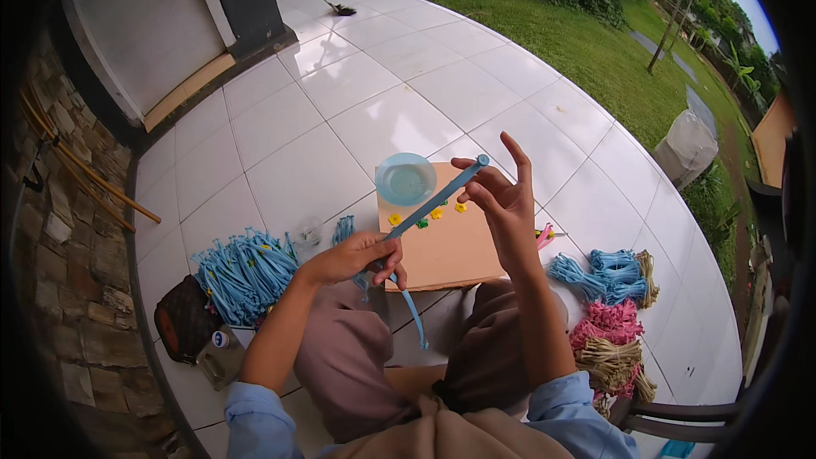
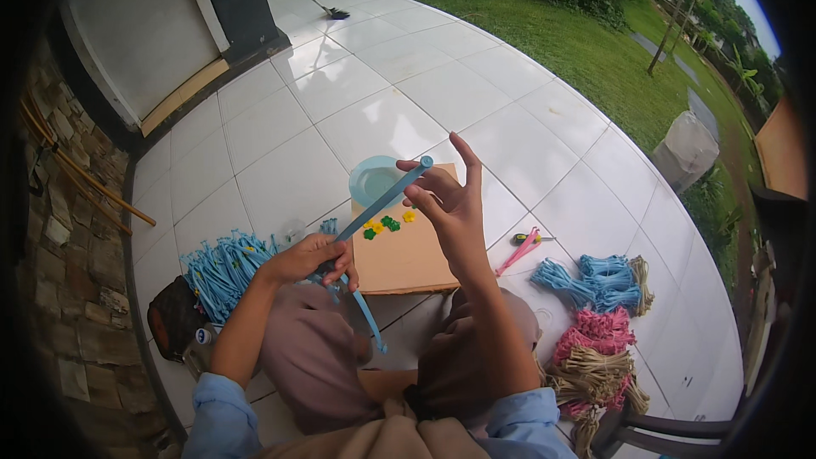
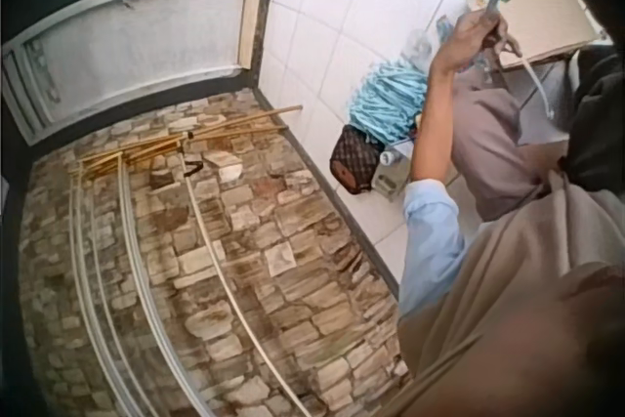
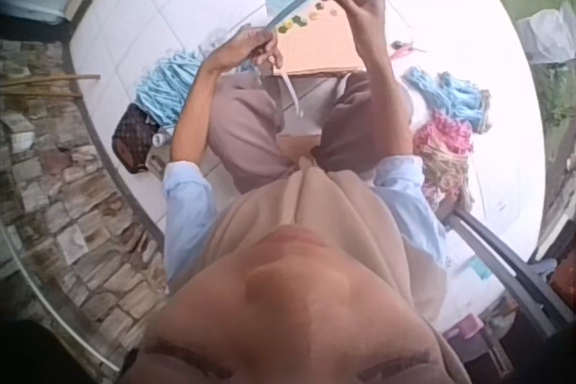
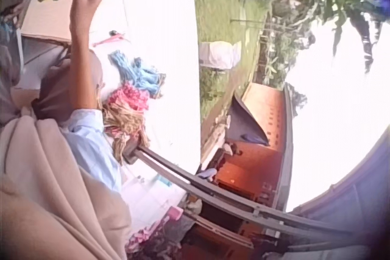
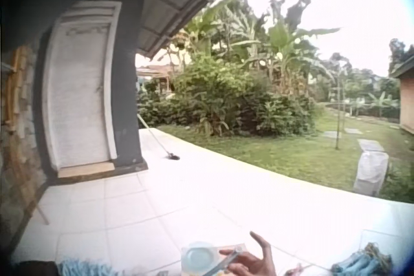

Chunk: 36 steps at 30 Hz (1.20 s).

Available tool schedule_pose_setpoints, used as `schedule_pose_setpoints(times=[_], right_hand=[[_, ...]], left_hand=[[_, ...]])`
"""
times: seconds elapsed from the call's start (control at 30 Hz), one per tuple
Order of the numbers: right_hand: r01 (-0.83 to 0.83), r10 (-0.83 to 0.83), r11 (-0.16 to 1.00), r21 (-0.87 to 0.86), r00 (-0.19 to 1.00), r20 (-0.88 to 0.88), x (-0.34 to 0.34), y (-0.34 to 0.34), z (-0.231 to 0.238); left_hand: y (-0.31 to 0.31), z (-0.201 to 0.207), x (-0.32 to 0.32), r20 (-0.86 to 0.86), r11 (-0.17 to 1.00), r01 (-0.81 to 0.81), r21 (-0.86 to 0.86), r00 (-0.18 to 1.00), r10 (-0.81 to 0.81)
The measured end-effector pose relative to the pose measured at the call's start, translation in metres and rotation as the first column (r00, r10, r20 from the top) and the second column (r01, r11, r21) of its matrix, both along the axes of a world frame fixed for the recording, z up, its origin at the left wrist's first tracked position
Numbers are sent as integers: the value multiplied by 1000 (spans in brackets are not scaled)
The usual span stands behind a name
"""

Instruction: The person assembles small green flower-like components onto blue plastic strips, applying a liquid from a bowl, and then bundles groups of the finished strips together with string.

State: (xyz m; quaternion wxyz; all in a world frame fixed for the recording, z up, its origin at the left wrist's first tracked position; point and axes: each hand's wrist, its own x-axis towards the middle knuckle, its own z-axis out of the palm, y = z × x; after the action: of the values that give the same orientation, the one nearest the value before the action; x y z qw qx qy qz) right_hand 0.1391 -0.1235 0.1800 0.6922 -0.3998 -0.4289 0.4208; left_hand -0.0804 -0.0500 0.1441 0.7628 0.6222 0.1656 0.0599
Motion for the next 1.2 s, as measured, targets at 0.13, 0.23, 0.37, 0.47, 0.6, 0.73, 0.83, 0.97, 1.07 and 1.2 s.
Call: schedule_pose_setpoints(times=[0.13, 0.23, 0.37, 0.47, 0.6, 0.73, 0.83, 0.97, 1.07, 1.2], right_hand=[[64, -68, 995, 76, 996, 59, -1, -1, -1], [142, -146, 986, 92, 988, 46, -1, -2, -1], [290, -291, 955, 56, 957, 6, 9, -3, 0], [360, -361, 931, 67, 933, 5, 20, -1, -3], [324, -326, 945, 47, 945, 38, 22, 8, -7], [241, -240, 970, -14, 970, 25, 28, 20, -14], [89, -32, 973, -215, 966, 258, 40, 41, -41], [-91, 419, 904, -418, 395, 818, 54, 57, -123], [-145, 453, 890, -432, 189, 871, 37, 60, -141], [-141, 265, 962, -233, 282, 922, 24, 74, -163]], left_hand=[[0, -5, -1, 4, 998, -8, -66, 1000, 8], [-5, 2, 2, -48, 996, -79, -47, 996, 77], [-5, 8, 6, -36, 983, -183, -27, 983, 181], [-8, 6, 14, -39, 987, -140, -83, 990, 137], [-8, -4, 13, 21, 949, -192, -252, 979, 204], [-5, -5, 8, 59, 905, -354, -236, 924, 377], [2, -8, 0, 58, 790, -572, -222, 800, 597], [0, -7, 10, -59, 720, -692, -44, 722, 690], [4, -13, 4, -71, 714, -699, -53, 715, 695], [12, -24, -2, 5, 691, -715, -108, 694, 720]])
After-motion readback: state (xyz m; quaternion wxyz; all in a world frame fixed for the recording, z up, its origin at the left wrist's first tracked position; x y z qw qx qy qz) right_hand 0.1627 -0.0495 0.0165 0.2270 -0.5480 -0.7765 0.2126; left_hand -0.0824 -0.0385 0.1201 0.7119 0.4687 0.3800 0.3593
